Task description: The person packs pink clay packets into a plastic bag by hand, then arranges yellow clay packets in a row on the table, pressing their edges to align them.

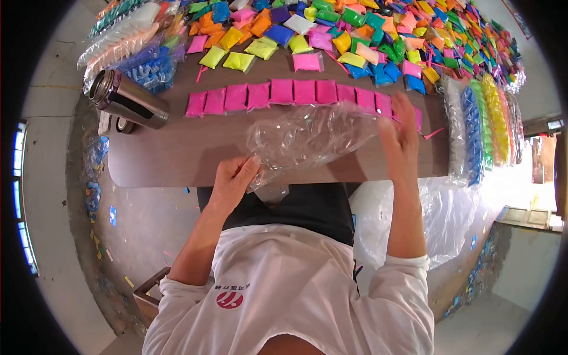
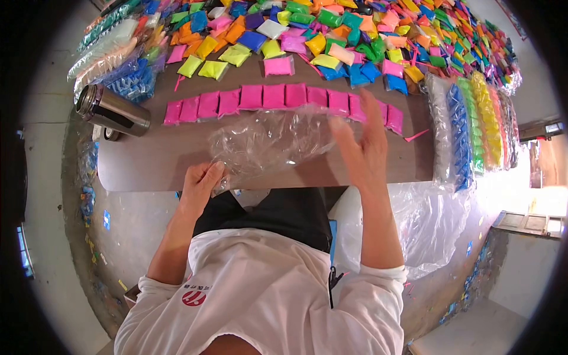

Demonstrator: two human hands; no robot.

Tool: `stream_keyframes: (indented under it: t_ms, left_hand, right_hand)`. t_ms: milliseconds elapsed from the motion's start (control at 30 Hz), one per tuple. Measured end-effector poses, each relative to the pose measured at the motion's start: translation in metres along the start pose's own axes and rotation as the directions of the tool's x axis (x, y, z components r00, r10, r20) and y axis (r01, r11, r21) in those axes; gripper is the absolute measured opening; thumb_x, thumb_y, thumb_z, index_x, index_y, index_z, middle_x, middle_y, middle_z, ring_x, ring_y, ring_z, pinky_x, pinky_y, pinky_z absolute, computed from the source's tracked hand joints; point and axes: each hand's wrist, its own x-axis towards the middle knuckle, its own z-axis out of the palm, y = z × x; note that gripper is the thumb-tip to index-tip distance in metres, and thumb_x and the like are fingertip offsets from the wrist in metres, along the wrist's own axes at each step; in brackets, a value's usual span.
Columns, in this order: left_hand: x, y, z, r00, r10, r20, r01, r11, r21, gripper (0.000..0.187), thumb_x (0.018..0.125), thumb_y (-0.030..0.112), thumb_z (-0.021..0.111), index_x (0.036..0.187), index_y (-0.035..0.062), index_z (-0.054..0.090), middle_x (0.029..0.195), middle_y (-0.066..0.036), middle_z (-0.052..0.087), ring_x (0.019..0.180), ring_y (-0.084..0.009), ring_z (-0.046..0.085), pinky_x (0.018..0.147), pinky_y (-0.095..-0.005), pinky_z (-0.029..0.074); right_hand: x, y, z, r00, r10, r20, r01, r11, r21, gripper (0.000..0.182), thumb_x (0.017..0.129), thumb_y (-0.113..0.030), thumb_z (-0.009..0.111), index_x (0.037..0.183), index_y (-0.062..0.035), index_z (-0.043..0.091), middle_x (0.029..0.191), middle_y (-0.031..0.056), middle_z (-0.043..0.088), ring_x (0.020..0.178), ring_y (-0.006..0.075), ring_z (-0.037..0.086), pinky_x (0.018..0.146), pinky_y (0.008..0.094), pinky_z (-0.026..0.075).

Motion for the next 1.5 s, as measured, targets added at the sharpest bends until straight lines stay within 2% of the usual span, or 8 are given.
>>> stream_keyframes:
  t_ms: [67, 267, 467, 567, 1067, 1200, 1400, 1500]
  left_hand:
    - [-0.002, -0.006, 0.000, 1.000, 0.030, -0.009, -0.030, 0.999, 0.019, 0.043, 0.102, 0.040, 0.059, 0.079, 0.0046, 0.069, 0.064, 0.008, 0.048, 0.057, -0.0024, 0.039, 0.050, -0.0240, 0.029]
    - [-0.005, -0.009, -0.012, 0.991, 0.072, -0.111, -0.063, 0.995, 0.076, 0.044, 0.102, 0.035, 0.060, 0.077, -0.0002, 0.066, 0.061, 0.006, 0.048, 0.058, -0.0034, 0.039, 0.050, -0.0248, 0.031]
    - [-0.004, -0.009, -0.015, 0.993, 0.072, -0.096, -0.063, 0.994, 0.090, 0.045, 0.102, 0.036, 0.060, 0.078, -0.0003, 0.067, 0.061, 0.005, 0.048, 0.057, -0.0036, 0.040, 0.050, -0.0246, 0.031]
    - [-0.002, -0.004, -0.013, 0.992, 0.068, -0.107, -0.062, 0.996, 0.059, 0.045, 0.103, 0.036, 0.060, 0.077, -0.0002, 0.066, 0.061, 0.006, 0.047, 0.056, -0.0035, 0.039, 0.049, -0.0249, 0.031]
    - [0.001, -0.015, -0.005, 0.993, 0.076, -0.091, -0.068, 0.994, 0.090, 0.041, 0.101, 0.033, 0.062, 0.077, -0.0003, 0.066, 0.059, 0.005, 0.046, 0.057, -0.0042, 0.038, 0.049, -0.0263, 0.031]
    - [-0.001, -0.012, -0.006, 0.995, 0.066, -0.069, -0.059, 0.993, 0.098, 0.040, 0.101, 0.031, 0.063, 0.076, -0.0005, 0.064, 0.061, 0.004, 0.048, 0.059, -0.0046, 0.040, 0.050, -0.0264, 0.033]
    - [-0.001, -0.022, 0.001, 0.990, 0.140, -0.016, -0.138, 0.985, 0.100, 0.042, 0.102, 0.034, 0.060, 0.077, 0.0003, 0.065, 0.066, 0.002, 0.055, 0.064, -0.0070, 0.049, 0.058, -0.0262, 0.040]
    - [-0.004, -0.018, 0.001, 0.991, 0.130, -0.012, -0.124, 0.969, 0.212, 0.042, 0.102, 0.034, 0.060, 0.077, 0.0000, 0.064, 0.066, 0.002, 0.055, 0.064, -0.0066, 0.049, 0.058, -0.0259, 0.039]
  right_hand:
    - [0.010, -0.010, 0.000, 0.995, 0.025, 0.094, 0.013, 0.924, -0.383, 0.073, 0.083, -0.040, 0.076, 0.142, -0.0046, 0.050, 0.138, 0.0216, 0.057, 0.130, 0.0342, 0.054, 0.105, 0.0406, 0.043]
    - [0.016, 0.004, -0.009, 0.814, 0.343, 0.469, -0.005, 0.811, -0.585, 0.053, 0.082, -0.036, 0.076, 0.121, -0.0025, 0.065, 0.099, 0.0144, 0.073, 0.090, 0.0352, 0.069, 0.080, 0.0422, 0.053]
    - [-0.011, 0.029, -0.028, 0.887, 0.332, 0.320, -0.300, 0.943, -0.145, 0.029, 0.091, -0.023, 0.070, 0.109, 0.0002, 0.069, 0.078, 0.0046, 0.069, 0.069, 0.0140, 0.061, 0.064, 0.0294, 0.048]
    - [-0.009, 0.034, -0.057, 0.699, 0.572, 0.429, -0.574, 0.807, -0.141, 0.021, 0.095, -0.017, 0.065, 0.109, -0.0016, 0.071, 0.077, 0.0017, 0.067, 0.067, 0.0047, 0.053, 0.060, 0.0233, 0.042]
    - [-0.022, 0.036, -0.057, 0.854, 0.453, 0.256, -0.497, 0.856, 0.142, 0.031, 0.094, -0.021, 0.070, 0.117, -0.0001, 0.067, 0.093, 0.0023, 0.070, 0.077, 0.0085, 0.060, 0.068, 0.0244, 0.047]
    - [-0.024, 0.023, -0.044, 0.988, 0.103, -0.111, -0.119, 0.981, -0.150, 0.029, 0.092, -0.018, 0.072, 0.114, 0.0003, 0.067, 0.099, 0.0064, 0.069, 0.083, 0.0146, 0.062, 0.075, 0.0280, 0.050]
    - [-0.044, -0.057, -0.035, 0.876, -0.381, -0.295, 0.280, 0.901, -0.332, 0.019, 0.091, -0.005, 0.068, 0.108, 0.0011, 0.067, 0.100, 0.0105, 0.069, 0.084, 0.0171, 0.063, 0.076, 0.0284, 0.051]
    - [-0.033, -0.038, -0.048, 0.987, 0.109, -0.122, -0.098, 0.991, 0.090, 0.022, 0.092, -0.005, 0.066, 0.113, -0.0007, 0.068, 0.101, 0.0081, 0.070, 0.087, 0.0158, 0.064, 0.076, 0.0266, 0.050]
